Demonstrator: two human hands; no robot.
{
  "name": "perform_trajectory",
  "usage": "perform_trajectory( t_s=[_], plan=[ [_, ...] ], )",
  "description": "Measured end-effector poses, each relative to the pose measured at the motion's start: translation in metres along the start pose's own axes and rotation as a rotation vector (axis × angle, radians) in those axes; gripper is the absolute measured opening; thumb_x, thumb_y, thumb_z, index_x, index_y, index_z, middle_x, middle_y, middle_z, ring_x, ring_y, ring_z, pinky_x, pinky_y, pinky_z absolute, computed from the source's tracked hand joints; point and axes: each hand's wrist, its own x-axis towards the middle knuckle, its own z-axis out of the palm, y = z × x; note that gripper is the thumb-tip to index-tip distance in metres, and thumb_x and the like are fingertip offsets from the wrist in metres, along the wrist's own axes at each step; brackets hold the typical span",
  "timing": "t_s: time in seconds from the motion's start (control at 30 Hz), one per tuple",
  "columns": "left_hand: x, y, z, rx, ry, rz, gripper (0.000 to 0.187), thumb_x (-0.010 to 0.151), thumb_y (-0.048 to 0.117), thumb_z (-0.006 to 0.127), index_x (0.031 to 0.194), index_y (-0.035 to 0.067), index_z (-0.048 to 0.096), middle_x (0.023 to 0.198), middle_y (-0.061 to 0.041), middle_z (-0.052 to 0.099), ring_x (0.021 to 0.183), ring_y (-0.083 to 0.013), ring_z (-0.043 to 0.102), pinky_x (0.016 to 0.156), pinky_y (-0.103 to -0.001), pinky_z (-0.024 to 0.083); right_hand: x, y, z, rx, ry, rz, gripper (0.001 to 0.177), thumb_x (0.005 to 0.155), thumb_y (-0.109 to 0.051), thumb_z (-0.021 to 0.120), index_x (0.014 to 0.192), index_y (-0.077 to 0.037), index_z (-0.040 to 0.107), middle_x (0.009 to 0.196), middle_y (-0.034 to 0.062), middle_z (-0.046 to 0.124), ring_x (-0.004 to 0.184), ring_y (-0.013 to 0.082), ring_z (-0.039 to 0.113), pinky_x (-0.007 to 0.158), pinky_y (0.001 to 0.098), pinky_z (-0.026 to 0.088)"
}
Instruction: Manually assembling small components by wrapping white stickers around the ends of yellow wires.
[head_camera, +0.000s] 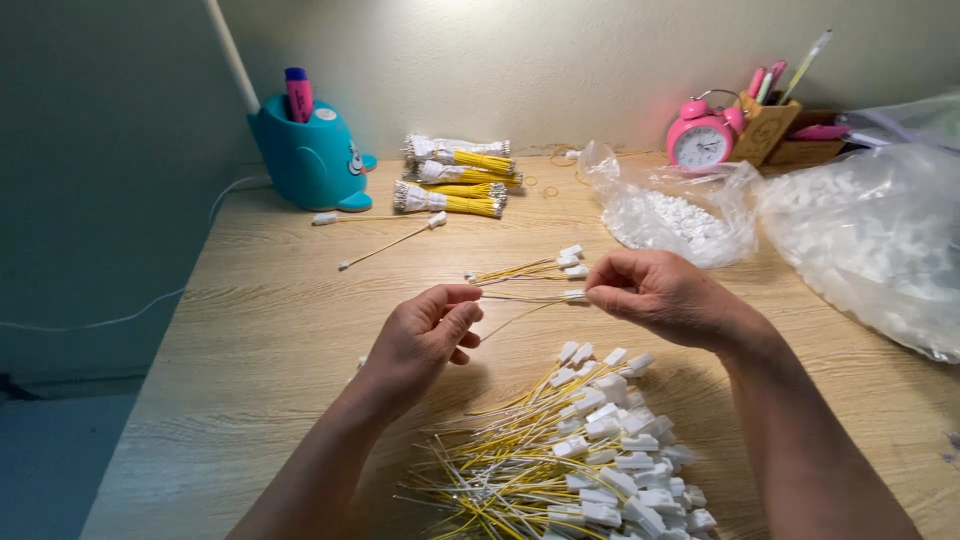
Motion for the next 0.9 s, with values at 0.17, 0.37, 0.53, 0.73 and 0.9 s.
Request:
perform_trajectory(
  t_s=[0.17,0.37,0.53,0.73,0.9],
  plan=[
    [-0.001,0.004,-0.001,-0.022,0.035,-0.049,0.023,0.095,0.024,0.059,0.11,0.01,0.069,0.091,-0.009,0.069,0.074,-0.0133,0.063,0.061,-0.024,0.054,0.003,0.013,-0.004,0.015,-0.043,-0.018,0.009,0.088,-0.006,0.066,0.081,-0.002,0.07,0.061,0.0039,0.053,0.059,0.0135,0.046,0.054,0.0268,0.038],
    [0.001,0.006,0.002,-0.32,0.049,-0.123,0.021,0.09,0.012,0.063,0.107,0.001,0.067,0.087,-0.015,0.067,0.07,-0.0211,0.067,0.063,-0.03,0.06,0.003,0.014,-0.004,-0.042,-0.057,-0.024,0.015,0.09,-0.008,0.063,0.077,-0.003,0.067,0.062,0.0011,0.049,0.058,0.0117,0.039,0.053,0.0267,0.032],
    [0.0,0.007,0.002,-0.374,0.09,-0.104,0.017,0.088,0.006,0.066,0.103,-0.002,0.07,0.083,-0.016,0.07,0.07,-0.0208,0.068,0.066,-0.032,0.062,0.006,0.018,-0.002,-0.115,-0.074,-0.003,0.014,0.09,-0.01,0.064,0.078,-0.006,0.069,0.063,0.0004,0.05,0.059,0.0115,0.04,0.054,0.0272,0.032],
    [0.002,0.004,0.002,-0.402,0.132,-0.06,0.01,0.09,0.003,0.063,0.097,-0.002,0.069,0.079,-0.015,0.067,0.066,-0.0214,0.066,0.064,-0.034,0.062,0.007,0.019,0.0,-0.054,-0.138,0.032,0.008,0.088,-0.009,0.07,0.085,-0.004,0.075,0.067,0.0015,0.057,0.064,0.0116,0.046,0.06,0.0267,0.039],
    [0.0,0.01,0.003,-0.406,0.156,-0.142,0.011,0.09,0.009,0.065,0.091,-0.002,0.065,0.081,-0.016,0.068,0.068,-0.0213,0.067,0.064,-0.032,0.061,0.01,0.032,-0.004,0.014,-0.176,0.062,0.014,0.084,-0.006,0.072,0.096,0.0,0.077,0.073,0.0051,0.066,0.068,0.013,0.055,0.065,0.0266,0.046]
  ],
)
